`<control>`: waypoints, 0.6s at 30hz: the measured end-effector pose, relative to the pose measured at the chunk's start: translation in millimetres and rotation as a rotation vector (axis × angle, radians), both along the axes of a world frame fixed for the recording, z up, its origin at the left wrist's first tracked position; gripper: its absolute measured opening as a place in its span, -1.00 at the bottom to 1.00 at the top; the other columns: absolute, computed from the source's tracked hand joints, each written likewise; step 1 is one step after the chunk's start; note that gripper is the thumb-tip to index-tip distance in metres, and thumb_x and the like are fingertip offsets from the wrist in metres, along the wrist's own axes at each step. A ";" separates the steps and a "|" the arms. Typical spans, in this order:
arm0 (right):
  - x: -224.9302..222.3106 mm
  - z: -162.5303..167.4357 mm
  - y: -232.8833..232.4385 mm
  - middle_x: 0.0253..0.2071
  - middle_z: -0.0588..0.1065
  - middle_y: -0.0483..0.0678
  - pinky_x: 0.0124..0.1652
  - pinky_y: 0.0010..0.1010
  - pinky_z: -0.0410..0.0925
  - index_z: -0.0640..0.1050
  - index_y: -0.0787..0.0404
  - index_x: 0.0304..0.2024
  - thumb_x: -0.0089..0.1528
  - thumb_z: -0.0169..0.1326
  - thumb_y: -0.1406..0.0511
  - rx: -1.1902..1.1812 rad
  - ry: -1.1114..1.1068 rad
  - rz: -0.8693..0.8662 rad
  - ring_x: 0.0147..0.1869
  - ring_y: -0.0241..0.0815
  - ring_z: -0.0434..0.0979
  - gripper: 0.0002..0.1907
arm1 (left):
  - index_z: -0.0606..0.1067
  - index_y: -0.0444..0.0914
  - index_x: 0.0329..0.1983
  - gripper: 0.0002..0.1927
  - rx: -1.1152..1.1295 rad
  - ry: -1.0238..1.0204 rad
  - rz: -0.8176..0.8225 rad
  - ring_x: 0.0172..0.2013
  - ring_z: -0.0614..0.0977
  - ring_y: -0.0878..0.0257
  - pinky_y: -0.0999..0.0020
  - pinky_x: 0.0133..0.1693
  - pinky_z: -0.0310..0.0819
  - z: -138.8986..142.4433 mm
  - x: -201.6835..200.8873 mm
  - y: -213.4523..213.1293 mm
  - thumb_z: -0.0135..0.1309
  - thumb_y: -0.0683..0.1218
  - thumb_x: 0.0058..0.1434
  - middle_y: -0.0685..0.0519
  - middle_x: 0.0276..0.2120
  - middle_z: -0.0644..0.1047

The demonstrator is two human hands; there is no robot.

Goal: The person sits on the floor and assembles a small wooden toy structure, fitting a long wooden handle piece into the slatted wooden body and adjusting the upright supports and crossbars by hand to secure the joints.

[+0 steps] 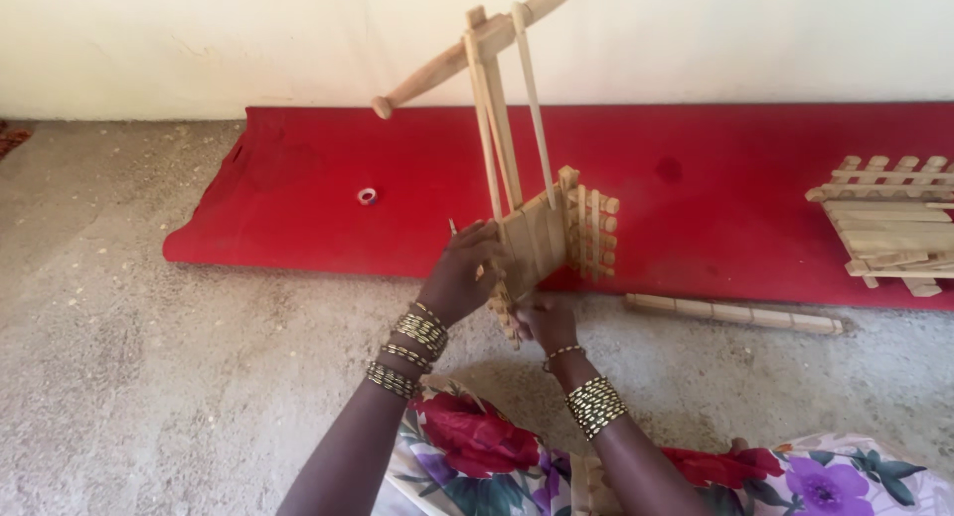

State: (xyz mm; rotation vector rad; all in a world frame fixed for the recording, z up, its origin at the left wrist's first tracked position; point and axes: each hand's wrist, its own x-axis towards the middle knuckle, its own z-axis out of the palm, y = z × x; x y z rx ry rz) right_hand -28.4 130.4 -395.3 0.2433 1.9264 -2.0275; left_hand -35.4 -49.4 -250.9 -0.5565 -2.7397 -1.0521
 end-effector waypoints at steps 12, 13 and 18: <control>16.3 0.6 -0.1 -0.50 0.56 -0.06 -0.49 -0.46 0.31 0.63 0.33 -0.33 0.20 0.18 0.38 0.404 0.534 -0.044 -0.49 -0.26 0.51 -0.90 | 0.53 -0.20 0.04 -0.63 0.064 0.007 -0.016 0.41 0.28 -0.11 0.04 0.36 0.21 0.9 0.2 -4.2 0.22 -0.19 0.13 -0.15 0.33 0.38; 15.5 -14.3 3.0 -0.50 0.55 -0.04 -0.50 -0.44 0.30 0.63 0.35 -0.34 0.21 0.17 0.39 0.374 0.493 -0.042 -0.49 -0.23 0.51 -0.90 | 0.53 -0.20 0.04 -0.63 0.062 0.018 -0.012 0.40 0.28 -0.11 0.05 0.35 0.22 1.2 0.2 -3.7 0.22 -0.19 0.13 -0.16 0.33 0.39; -9.4 -18.9 2.0 -0.46 0.59 -0.06 -0.54 -0.43 0.37 0.61 0.33 -0.26 0.22 0.05 0.44 -0.084 -0.043 -0.044 -0.47 -0.27 0.58 -0.88 | 0.53 -0.22 0.02 -0.66 0.026 0.072 -0.011 0.41 0.30 -0.11 0.04 0.37 0.22 0.1 0.7 -0.3 0.20 -0.19 0.16 -0.17 0.31 0.42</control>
